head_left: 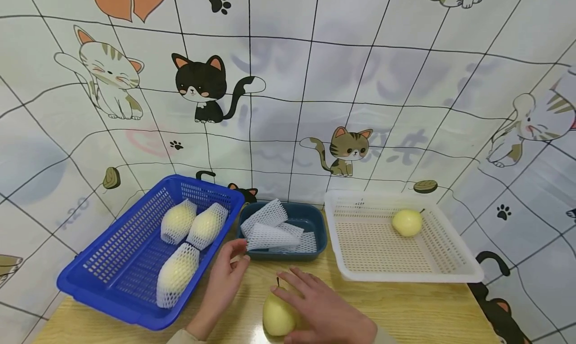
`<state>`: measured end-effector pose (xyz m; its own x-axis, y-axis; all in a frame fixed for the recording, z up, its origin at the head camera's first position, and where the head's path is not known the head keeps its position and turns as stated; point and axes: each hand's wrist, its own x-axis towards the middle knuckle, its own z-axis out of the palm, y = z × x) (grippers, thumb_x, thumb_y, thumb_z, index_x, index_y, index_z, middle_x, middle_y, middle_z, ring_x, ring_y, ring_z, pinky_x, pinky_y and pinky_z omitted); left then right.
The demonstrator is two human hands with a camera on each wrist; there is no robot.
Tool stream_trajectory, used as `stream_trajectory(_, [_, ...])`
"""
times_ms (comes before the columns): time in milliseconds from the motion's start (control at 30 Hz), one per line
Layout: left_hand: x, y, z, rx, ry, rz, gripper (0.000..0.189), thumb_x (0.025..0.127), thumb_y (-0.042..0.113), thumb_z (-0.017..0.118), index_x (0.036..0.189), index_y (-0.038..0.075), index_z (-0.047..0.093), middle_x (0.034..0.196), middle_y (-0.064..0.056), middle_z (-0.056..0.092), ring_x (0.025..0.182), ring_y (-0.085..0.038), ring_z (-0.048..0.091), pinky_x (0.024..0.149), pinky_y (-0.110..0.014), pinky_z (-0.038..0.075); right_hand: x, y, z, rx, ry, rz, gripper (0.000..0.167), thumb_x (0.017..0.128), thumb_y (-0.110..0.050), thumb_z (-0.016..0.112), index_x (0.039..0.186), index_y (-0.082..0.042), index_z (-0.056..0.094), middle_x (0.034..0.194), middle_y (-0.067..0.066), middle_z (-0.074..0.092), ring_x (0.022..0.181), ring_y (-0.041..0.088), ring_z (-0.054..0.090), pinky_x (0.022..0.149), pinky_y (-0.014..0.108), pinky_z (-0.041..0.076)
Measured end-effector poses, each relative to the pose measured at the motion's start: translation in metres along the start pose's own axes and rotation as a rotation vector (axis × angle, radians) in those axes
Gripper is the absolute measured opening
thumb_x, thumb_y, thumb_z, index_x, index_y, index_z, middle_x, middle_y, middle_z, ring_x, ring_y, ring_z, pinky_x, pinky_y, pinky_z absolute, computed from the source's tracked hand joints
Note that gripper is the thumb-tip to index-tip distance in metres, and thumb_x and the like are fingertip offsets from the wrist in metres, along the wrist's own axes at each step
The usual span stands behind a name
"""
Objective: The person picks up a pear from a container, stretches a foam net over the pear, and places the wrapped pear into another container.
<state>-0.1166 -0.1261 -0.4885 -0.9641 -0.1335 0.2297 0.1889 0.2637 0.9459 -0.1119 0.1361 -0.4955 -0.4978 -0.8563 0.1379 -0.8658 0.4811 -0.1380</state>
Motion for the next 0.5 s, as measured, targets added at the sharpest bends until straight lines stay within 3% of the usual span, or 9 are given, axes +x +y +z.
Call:
stream_trajectory(200, [0.022,0.006,0.009,0.322,-0.027,0.089,0.049,0.101,0.011,0.064,0.145,-0.003,0.05,0.141,-0.022,0.05,0.123,-0.036,0.055,0.099,-0.05,0.049,-0.013,0.006,-0.002,0.007,0.155,0.057,0.083,0.095,-0.067,0.061,0.162,-0.027,0.033,0.173,0.001,0.015,0.156,0.033,0.021,0.113,0.06,0.039])
stream_trajectory(300, [0.032,0.006,0.012,0.413,-0.038,0.123,0.054,0.1,0.012,0.066,0.147,-0.006,0.046,0.142,-0.026,0.048,0.129,-0.042,0.053,0.104,-0.058,0.046,-0.019,0.009,-0.003,-0.016,0.24,0.061,0.082,0.093,-0.061,0.068,0.159,-0.022,0.039,0.171,0.007,0.021,0.155,0.036,0.021,0.111,0.062,0.04])
stream_trajectory(500, [0.048,0.003,0.017,0.518,-0.077,0.116,0.059,0.099,0.01,0.067,0.148,-0.009,0.041,0.141,-0.032,0.049,0.12,-0.044,0.059,0.099,-0.057,0.051,-0.028,0.013,-0.002,-0.03,0.373,0.061,0.081,0.092,-0.058,0.072,0.155,-0.015,0.045,0.167,0.014,0.03,0.151,0.041,0.03,0.106,0.06,0.045])
